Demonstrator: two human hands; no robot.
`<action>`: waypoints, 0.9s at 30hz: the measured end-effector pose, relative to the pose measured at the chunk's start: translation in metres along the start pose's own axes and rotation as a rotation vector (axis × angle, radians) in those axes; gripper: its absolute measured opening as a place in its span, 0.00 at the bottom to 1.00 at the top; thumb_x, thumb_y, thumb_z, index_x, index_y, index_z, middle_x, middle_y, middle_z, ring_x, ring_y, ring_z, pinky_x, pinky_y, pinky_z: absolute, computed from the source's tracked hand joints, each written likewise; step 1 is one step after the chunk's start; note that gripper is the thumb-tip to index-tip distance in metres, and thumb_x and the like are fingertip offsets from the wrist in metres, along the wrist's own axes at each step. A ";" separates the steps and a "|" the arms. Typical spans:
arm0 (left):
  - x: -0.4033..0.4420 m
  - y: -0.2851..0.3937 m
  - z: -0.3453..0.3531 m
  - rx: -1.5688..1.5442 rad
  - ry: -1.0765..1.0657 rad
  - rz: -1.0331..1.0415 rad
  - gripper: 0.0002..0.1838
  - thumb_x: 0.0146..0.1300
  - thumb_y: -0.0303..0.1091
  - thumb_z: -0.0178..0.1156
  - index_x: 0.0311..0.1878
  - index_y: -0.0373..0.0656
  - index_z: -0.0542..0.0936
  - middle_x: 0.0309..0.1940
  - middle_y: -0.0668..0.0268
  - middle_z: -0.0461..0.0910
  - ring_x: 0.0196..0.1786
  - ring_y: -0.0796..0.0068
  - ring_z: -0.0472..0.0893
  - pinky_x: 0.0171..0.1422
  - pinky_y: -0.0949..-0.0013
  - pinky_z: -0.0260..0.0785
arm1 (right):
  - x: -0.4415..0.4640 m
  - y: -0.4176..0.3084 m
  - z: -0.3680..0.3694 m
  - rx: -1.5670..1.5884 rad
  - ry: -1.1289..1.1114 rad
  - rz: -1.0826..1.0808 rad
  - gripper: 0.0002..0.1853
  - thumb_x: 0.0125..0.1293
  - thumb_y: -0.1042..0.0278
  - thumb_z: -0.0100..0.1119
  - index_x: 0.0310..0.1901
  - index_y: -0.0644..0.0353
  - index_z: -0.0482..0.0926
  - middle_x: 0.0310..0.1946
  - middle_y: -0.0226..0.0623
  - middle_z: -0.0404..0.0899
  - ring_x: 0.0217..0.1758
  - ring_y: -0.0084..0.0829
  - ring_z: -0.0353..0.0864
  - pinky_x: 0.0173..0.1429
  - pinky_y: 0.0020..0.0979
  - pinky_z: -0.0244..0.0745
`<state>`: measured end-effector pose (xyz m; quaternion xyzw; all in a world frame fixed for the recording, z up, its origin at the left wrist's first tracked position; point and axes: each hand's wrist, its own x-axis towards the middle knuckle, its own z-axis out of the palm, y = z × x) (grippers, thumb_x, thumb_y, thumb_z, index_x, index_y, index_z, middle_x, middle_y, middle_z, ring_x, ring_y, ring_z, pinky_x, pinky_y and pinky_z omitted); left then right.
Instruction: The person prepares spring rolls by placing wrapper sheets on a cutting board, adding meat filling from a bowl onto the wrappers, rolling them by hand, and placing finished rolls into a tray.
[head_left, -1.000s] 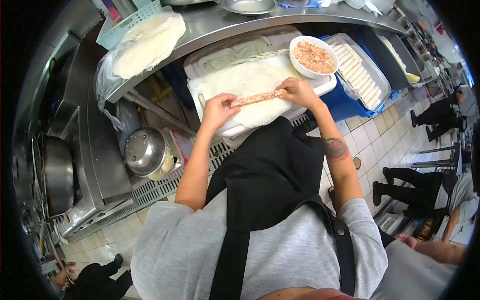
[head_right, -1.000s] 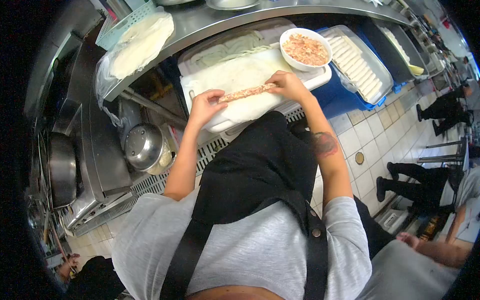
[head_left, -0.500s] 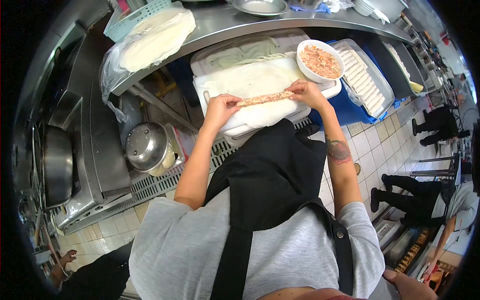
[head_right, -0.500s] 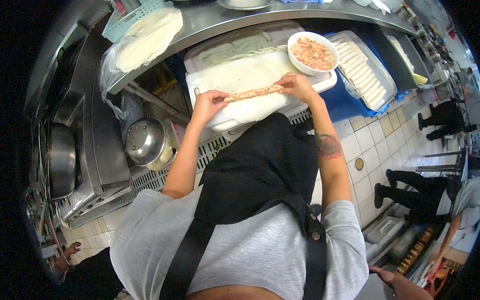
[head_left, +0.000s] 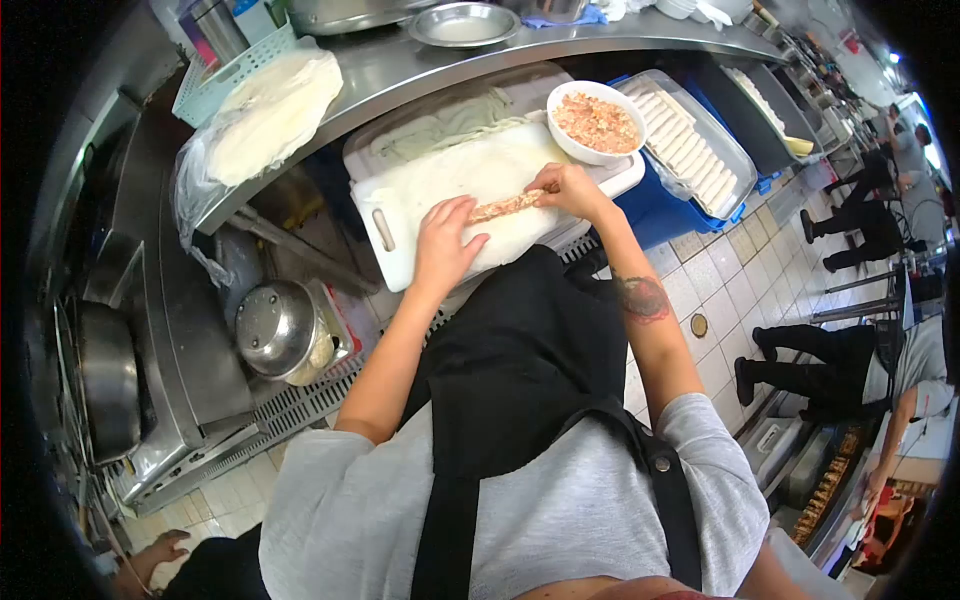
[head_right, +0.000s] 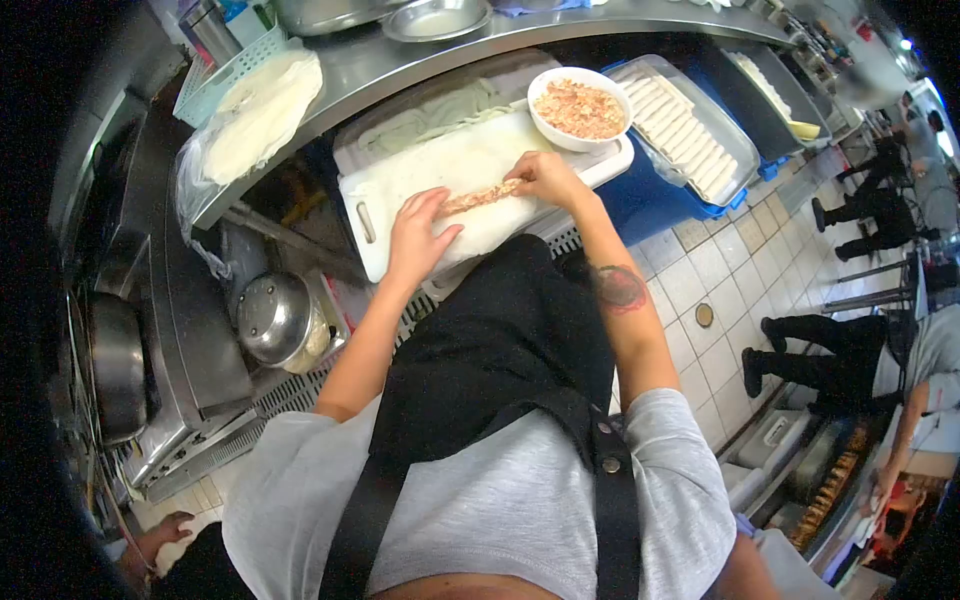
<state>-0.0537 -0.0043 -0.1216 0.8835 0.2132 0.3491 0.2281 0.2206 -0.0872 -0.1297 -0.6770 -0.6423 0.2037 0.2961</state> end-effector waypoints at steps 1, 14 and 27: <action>0.010 0.004 0.007 0.013 -0.055 -0.010 0.28 0.47 0.32 0.75 0.55 0.38 0.81 0.54 0.56 0.81 0.59 0.55 0.78 0.64 0.58 0.70 | 0.002 0.001 -0.004 -0.027 -0.021 0.021 0.17 0.52 0.76 0.73 0.46 0.56 0.88 0.40 0.34 0.81 0.40 0.32 0.81 0.45 0.33 0.77; 0.059 0.010 0.091 -0.018 -0.209 -0.006 0.14 0.54 0.28 0.67 0.45 0.39 0.87 0.40 0.52 0.85 0.45 0.50 0.83 0.53 0.55 0.74 | -0.020 0.008 -0.005 0.048 0.088 0.067 0.35 0.43 0.74 0.78 0.59 0.59 0.81 0.46 0.42 0.85 0.48 0.36 0.86 0.53 0.34 0.82; 0.007 -0.030 0.008 -0.001 -0.085 -0.244 0.13 0.50 0.27 0.70 0.41 0.35 0.87 0.37 0.52 0.86 0.41 0.53 0.84 0.51 0.60 0.75 | -0.052 0.000 0.018 0.010 0.329 -0.027 0.33 0.52 0.70 0.71 0.62 0.62 0.76 0.53 0.47 0.80 0.56 0.46 0.80 0.64 0.40 0.74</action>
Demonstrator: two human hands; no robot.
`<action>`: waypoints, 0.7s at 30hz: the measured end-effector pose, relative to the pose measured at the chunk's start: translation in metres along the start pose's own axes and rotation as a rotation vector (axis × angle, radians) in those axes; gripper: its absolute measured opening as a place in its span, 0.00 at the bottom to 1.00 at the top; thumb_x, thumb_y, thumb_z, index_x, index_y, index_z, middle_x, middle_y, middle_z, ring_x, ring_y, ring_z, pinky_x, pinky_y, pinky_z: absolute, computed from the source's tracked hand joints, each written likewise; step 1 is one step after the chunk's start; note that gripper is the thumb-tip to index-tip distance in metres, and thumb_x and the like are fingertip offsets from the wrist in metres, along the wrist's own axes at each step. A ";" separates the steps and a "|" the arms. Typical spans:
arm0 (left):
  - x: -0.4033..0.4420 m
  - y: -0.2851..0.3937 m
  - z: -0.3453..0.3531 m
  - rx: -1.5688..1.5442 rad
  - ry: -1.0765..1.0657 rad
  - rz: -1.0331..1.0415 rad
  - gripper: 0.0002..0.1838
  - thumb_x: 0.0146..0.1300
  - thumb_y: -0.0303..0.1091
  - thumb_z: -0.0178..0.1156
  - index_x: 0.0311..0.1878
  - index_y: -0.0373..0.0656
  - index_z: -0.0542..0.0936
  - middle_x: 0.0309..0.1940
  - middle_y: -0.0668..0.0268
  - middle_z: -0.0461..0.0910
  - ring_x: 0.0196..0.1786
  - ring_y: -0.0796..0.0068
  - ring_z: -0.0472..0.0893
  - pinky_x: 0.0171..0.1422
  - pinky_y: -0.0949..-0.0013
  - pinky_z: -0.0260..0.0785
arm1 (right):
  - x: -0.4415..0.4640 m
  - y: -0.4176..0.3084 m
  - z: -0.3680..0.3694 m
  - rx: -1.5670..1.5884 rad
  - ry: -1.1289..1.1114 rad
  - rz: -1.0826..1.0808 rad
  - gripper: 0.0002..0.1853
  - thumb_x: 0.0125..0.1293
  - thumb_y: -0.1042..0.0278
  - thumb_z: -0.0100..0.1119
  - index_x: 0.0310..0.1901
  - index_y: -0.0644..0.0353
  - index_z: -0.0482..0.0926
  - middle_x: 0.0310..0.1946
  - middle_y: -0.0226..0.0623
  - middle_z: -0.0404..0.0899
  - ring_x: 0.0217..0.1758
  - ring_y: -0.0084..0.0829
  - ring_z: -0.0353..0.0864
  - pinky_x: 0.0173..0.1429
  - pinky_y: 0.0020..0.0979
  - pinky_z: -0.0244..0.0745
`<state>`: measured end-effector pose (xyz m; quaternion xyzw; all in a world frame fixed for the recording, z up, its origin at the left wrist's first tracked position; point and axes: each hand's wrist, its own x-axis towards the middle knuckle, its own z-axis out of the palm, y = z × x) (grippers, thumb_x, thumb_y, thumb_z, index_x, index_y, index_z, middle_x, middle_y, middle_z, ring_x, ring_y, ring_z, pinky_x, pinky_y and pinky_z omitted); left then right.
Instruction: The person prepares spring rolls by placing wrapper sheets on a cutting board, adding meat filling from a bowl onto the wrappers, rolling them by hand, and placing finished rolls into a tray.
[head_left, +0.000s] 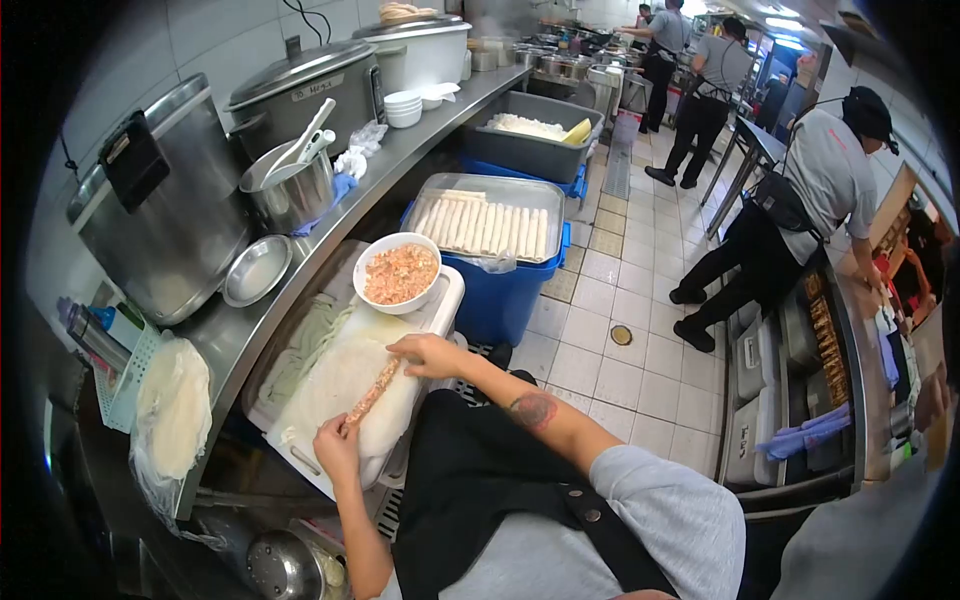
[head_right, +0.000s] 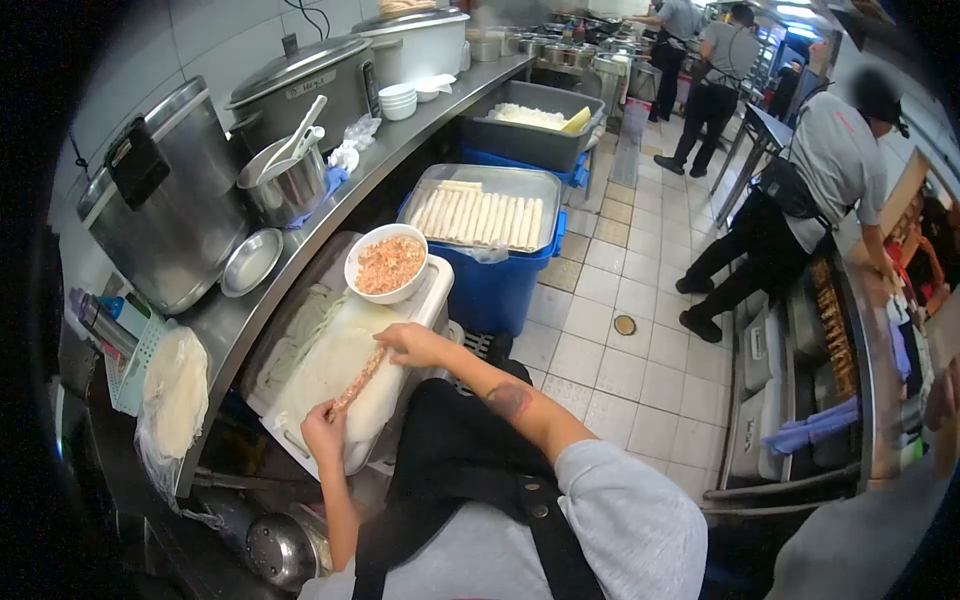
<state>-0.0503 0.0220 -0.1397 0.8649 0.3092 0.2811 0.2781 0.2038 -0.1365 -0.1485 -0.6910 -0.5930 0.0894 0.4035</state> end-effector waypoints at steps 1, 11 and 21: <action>-0.003 0.002 -0.008 -0.006 -0.050 0.006 0.17 0.48 0.24 0.70 0.45 0.34 0.86 0.41 0.51 0.86 0.44 0.53 0.84 0.54 0.60 0.75 | -0.008 -0.008 0.000 -0.001 0.054 -0.011 0.33 0.52 0.71 0.70 0.62 0.62 0.76 0.54 0.48 0.80 0.57 0.47 0.80 0.64 0.41 0.74; -0.050 0.013 -0.019 0.006 0.079 0.274 0.30 0.48 0.24 0.73 0.57 0.33 0.78 0.57 0.49 0.79 0.60 0.49 0.77 0.67 0.55 0.68 | -0.041 -0.031 0.015 -0.176 0.081 -0.413 0.22 0.51 0.74 0.69 0.52 0.58 0.81 0.50 0.38 0.82 0.57 0.42 0.80 0.63 0.43 0.74; -0.061 0.026 0.018 0.047 -0.070 0.354 0.29 0.50 0.27 0.72 0.58 0.36 0.78 0.56 0.52 0.79 0.61 0.50 0.76 0.70 0.51 0.63 | -0.028 -0.022 0.014 -0.220 0.102 -0.389 0.11 0.54 0.74 0.64 0.40 0.58 0.86 0.39 0.39 0.87 0.43 0.40 0.87 0.50 0.38 0.81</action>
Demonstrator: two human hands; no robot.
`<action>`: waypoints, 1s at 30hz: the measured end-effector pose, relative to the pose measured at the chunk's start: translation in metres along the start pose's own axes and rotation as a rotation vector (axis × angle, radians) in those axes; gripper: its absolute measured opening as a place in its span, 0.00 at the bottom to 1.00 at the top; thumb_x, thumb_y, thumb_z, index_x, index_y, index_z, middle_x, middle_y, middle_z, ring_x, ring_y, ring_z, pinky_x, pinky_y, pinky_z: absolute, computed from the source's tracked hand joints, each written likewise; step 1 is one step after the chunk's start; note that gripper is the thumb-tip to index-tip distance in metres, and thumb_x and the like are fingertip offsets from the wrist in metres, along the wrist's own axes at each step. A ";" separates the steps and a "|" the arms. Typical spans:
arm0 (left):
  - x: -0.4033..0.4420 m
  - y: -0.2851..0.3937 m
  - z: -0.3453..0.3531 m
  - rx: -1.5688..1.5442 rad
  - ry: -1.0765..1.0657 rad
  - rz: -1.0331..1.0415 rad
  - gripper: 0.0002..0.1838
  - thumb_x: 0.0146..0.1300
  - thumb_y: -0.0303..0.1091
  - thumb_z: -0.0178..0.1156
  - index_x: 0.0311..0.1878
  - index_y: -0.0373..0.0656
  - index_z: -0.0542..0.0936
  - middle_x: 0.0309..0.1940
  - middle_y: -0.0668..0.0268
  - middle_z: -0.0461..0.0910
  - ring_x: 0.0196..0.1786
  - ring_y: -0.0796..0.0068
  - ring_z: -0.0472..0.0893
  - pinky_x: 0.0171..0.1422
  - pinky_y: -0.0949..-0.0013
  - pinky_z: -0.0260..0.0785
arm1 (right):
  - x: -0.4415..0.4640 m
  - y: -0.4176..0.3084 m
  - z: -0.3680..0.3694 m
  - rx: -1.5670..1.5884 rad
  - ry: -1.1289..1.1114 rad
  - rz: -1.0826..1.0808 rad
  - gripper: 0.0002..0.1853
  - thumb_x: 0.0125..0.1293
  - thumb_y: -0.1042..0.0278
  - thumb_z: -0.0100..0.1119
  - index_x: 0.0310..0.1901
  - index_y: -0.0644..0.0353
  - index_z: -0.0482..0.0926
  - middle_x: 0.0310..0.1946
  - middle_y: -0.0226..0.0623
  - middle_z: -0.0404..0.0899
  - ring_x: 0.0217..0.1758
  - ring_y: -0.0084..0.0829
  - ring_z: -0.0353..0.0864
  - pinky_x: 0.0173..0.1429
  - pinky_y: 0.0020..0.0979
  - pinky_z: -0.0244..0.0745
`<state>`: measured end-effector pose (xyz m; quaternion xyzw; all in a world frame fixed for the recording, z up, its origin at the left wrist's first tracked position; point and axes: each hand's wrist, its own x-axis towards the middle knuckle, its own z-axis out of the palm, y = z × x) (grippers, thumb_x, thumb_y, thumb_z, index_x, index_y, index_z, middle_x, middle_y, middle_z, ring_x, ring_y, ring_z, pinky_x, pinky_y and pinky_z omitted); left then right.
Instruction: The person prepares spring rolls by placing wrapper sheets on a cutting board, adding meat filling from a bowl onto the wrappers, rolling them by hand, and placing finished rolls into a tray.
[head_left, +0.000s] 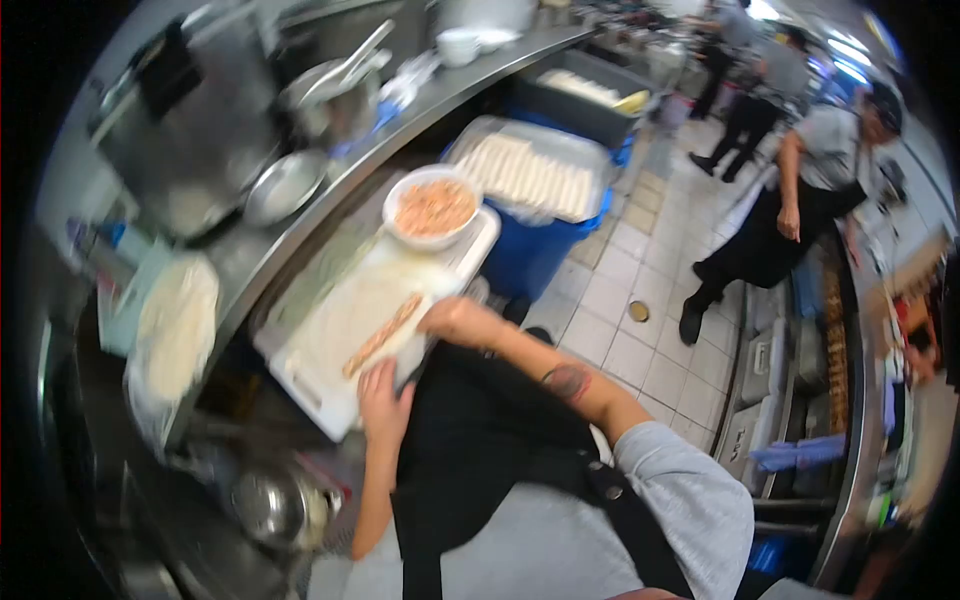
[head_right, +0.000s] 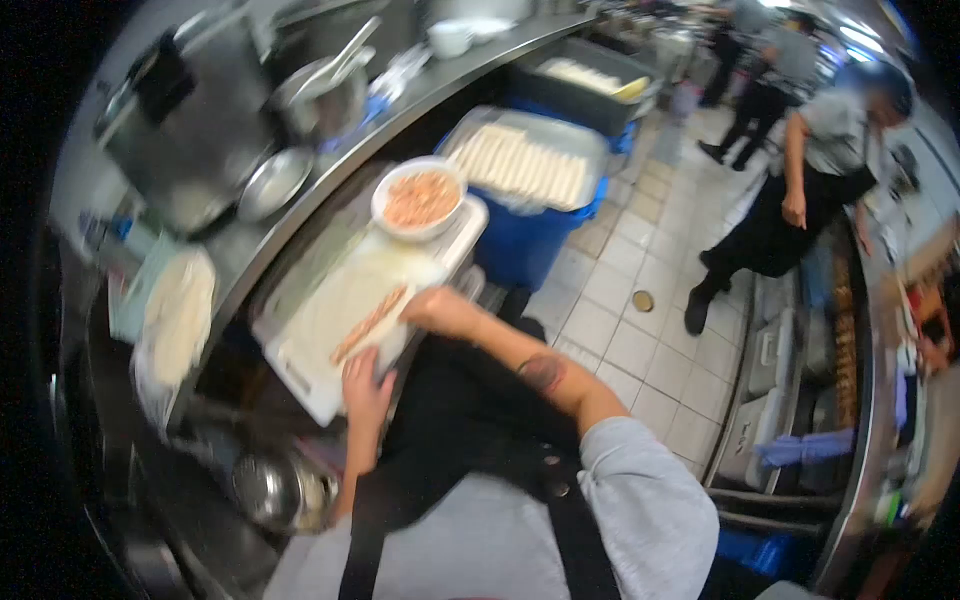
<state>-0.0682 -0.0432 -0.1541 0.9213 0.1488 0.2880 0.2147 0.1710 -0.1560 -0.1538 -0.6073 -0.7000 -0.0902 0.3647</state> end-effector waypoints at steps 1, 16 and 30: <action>0.002 -0.003 0.005 0.014 0.006 -0.007 0.29 0.50 0.28 0.71 0.58 0.36 0.78 0.56 0.52 0.79 0.61 0.50 0.76 0.71 0.51 0.62 | 0.000 0.002 0.003 -0.044 -0.023 -0.003 0.11 0.53 0.74 0.64 0.40 0.57 0.86 0.39 0.39 0.87 0.42 0.40 0.87 0.49 0.38 0.82; 0.091 -0.053 -0.043 -0.139 0.098 -0.132 0.14 0.57 0.22 0.61 0.46 0.40 0.85 0.41 0.54 0.86 0.44 0.55 0.85 0.51 0.60 0.77 | 0.098 0.014 -0.018 -0.041 -0.058 0.033 0.08 0.59 0.78 0.61 0.39 0.60 0.86 0.34 0.42 0.84 0.39 0.45 0.83 0.46 0.41 0.77; 0.144 -0.137 -0.036 -0.175 -0.330 -0.196 0.15 0.57 0.31 0.65 0.49 0.41 0.86 0.39 0.56 0.88 0.41 0.64 0.86 0.49 0.63 0.76 | 0.118 -0.012 0.047 0.131 -0.420 0.042 0.13 0.61 0.68 0.66 0.47 0.58 0.86 0.46 0.41 0.84 0.48 0.44 0.83 0.55 0.40 0.78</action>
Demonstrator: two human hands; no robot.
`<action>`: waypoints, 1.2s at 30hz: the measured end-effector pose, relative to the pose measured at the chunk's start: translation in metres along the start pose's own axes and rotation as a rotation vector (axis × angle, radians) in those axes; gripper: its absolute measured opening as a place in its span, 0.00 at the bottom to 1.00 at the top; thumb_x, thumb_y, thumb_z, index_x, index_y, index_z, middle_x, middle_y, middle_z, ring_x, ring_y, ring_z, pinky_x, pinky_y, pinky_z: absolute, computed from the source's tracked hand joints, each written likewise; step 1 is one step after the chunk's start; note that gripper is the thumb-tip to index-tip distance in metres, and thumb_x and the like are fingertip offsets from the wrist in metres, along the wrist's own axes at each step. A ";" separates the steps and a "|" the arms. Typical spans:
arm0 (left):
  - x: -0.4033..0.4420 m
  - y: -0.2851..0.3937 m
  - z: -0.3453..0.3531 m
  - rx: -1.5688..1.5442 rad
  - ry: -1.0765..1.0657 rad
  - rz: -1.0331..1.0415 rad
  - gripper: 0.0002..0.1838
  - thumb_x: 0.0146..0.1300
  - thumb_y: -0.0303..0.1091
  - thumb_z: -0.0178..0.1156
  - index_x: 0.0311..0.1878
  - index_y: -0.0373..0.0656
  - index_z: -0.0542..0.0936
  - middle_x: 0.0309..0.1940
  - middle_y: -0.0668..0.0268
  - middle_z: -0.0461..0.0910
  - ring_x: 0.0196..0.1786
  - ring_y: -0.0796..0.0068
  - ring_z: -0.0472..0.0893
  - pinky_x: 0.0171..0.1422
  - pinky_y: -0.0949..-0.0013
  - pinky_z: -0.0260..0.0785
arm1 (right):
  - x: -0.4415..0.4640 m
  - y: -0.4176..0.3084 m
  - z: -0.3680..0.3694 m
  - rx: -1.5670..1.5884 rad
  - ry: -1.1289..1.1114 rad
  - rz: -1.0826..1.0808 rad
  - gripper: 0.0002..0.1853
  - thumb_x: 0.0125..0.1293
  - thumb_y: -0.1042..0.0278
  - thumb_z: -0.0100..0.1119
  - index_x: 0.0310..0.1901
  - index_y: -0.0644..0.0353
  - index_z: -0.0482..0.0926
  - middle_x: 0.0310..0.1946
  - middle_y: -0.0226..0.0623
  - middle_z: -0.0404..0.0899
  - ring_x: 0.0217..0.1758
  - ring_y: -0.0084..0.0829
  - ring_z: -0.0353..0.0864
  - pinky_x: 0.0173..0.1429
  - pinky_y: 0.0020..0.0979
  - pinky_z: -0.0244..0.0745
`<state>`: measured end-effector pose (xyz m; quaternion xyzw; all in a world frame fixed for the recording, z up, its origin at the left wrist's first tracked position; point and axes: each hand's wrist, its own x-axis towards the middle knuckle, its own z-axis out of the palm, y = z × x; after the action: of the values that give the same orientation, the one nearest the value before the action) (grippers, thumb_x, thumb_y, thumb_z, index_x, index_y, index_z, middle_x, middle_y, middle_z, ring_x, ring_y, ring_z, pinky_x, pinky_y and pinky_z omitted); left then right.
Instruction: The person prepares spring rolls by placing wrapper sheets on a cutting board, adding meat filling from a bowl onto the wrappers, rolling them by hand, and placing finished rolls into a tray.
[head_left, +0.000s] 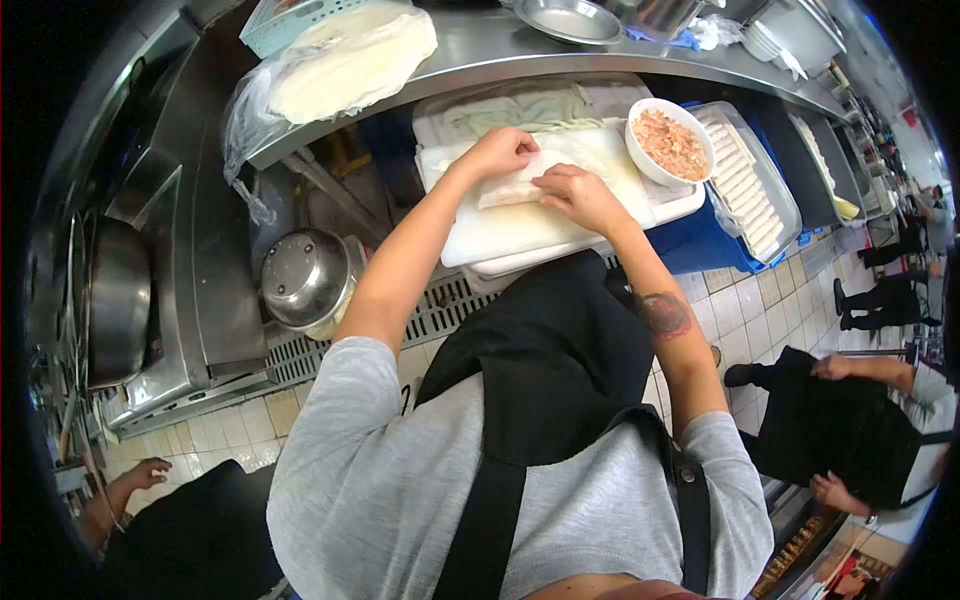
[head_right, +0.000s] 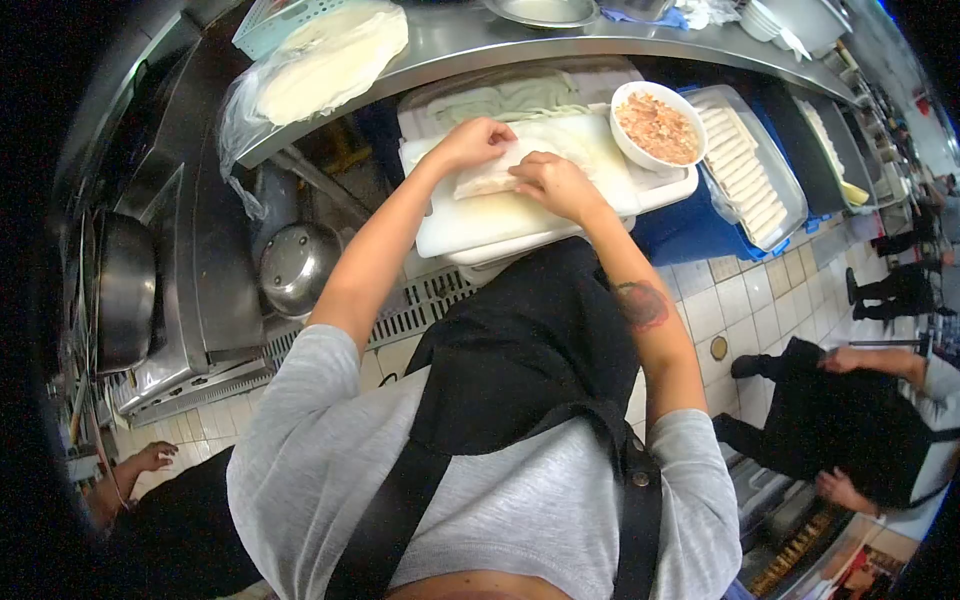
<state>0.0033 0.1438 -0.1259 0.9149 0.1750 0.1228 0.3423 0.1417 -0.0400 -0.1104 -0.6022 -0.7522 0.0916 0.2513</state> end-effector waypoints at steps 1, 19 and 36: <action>0.002 -0.003 0.002 -0.029 0.000 -0.012 0.15 0.58 0.32 0.65 0.48 0.41 0.86 0.39 0.57 0.88 0.41 0.65 0.86 0.49 0.64 0.76 | 0.003 0.003 0.003 -0.007 -0.023 0.013 0.13 0.60 0.67 0.67 0.47 0.58 0.86 0.45 0.40 0.84 0.48 0.44 0.83 0.54 0.40 0.78; -0.005 -0.008 0.009 -0.139 -0.013 -0.093 0.15 0.66 0.31 0.61 0.55 0.41 0.84 0.48 0.58 0.87 0.51 0.68 0.85 0.57 0.66 0.75 | 0.032 -0.006 0.029 0.135 -0.126 0.058 0.16 0.48 0.66 0.76 0.40 0.60 0.85 0.41 0.42 0.86 0.46 0.42 0.85 0.53 0.40 0.78; 0.019 0.031 -0.003 0.215 -0.116 0.044 0.15 0.63 0.33 0.61 0.52 0.44 0.86 0.45 0.56 0.87 0.47 0.62 0.86 0.54 0.63 0.76 | 0.008 0.002 0.000 0.084 -0.007 0.012 0.18 0.49 0.66 0.75 0.44 0.56 0.86 0.44 0.39 0.85 0.51 0.43 0.83 0.58 0.40 0.77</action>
<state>0.0267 0.1317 -0.1011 0.9555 0.1472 0.0577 0.2489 0.1426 -0.0316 -0.1091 -0.5953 -0.7448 0.1269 0.2733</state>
